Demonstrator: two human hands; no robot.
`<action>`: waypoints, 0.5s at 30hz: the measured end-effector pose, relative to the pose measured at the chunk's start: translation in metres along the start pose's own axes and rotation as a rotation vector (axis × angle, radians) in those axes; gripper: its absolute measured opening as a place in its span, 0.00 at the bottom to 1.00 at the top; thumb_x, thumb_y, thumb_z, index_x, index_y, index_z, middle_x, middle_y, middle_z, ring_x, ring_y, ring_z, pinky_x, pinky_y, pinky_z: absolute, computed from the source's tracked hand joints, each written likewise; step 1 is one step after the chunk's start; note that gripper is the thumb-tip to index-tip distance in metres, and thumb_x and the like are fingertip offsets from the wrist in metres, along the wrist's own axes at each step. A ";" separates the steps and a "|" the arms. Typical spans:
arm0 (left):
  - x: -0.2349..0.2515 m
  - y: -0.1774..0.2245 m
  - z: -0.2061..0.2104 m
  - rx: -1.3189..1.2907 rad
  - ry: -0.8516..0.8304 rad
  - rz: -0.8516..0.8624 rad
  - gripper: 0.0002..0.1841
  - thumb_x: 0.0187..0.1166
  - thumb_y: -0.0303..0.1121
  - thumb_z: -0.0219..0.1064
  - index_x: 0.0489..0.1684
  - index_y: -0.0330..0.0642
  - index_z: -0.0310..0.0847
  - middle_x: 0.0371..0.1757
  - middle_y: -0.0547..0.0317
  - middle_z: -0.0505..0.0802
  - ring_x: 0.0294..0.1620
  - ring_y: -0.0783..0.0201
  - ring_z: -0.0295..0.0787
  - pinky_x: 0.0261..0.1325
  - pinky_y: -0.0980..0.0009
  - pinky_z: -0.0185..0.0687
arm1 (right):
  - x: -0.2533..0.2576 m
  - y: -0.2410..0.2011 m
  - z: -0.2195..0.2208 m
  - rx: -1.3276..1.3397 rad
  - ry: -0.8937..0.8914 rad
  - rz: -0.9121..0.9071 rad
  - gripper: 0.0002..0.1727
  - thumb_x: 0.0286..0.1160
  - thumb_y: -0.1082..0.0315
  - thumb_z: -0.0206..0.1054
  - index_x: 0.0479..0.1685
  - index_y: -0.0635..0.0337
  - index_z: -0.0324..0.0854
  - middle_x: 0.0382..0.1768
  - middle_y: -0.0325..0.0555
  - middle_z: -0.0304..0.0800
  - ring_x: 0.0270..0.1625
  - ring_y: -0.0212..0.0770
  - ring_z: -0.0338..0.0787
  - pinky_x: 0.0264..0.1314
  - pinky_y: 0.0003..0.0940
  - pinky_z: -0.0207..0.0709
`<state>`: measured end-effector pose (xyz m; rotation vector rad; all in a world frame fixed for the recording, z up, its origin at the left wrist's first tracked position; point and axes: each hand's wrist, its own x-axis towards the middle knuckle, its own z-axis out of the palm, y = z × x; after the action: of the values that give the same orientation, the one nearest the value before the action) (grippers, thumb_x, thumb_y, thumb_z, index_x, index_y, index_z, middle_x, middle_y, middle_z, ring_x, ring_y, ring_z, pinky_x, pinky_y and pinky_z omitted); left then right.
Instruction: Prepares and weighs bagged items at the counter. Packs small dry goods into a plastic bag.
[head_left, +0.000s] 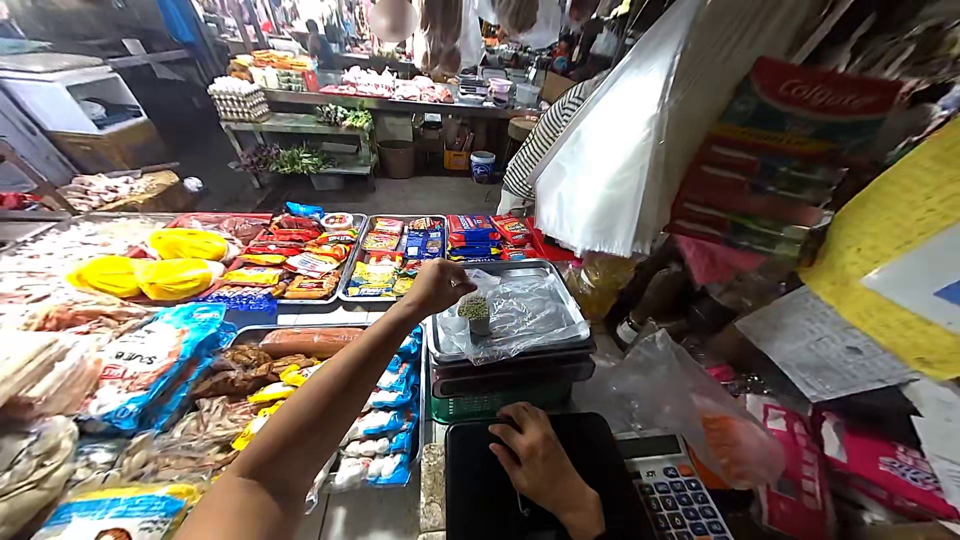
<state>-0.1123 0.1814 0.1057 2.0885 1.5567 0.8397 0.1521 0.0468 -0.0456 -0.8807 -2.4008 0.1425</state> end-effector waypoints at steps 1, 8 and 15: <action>-0.001 0.001 -0.003 0.011 -0.020 0.004 0.11 0.76 0.34 0.77 0.41 0.33 0.93 0.44 0.44 0.96 0.47 0.50 0.93 0.59 0.48 0.85 | -0.006 0.000 -0.002 -0.011 0.018 -0.002 0.13 0.73 0.57 0.68 0.43 0.52 0.96 0.52 0.50 0.93 0.60 0.55 0.91 0.63 0.54 0.83; -0.008 -0.003 -0.010 0.055 -0.071 0.212 0.15 0.65 0.33 0.84 0.45 0.34 0.93 0.60 0.40 0.92 0.66 0.47 0.88 0.69 0.48 0.81 | -0.052 -0.004 -0.024 -0.034 0.098 0.036 0.14 0.76 0.55 0.65 0.41 0.48 0.96 0.51 0.46 0.94 0.61 0.49 0.91 0.66 0.49 0.81; -0.008 -0.003 -0.002 0.012 0.031 0.323 0.14 0.81 0.37 0.71 0.49 0.32 0.90 0.57 0.40 0.92 0.65 0.45 0.87 0.72 0.47 0.78 | -0.092 -0.002 -0.037 -0.051 0.107 0.159 0.16 0.78 0.55 0.62 0.42 0.48 0.96 0.52 0.46 0.94 0.61 0.48 0.90 0.65 0.46 0.81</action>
<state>-0.1174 0.1746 0.1037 2.3845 1.2574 0.9755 0.2279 -0.0152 -0.0586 -1.0759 -2.2434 0.0921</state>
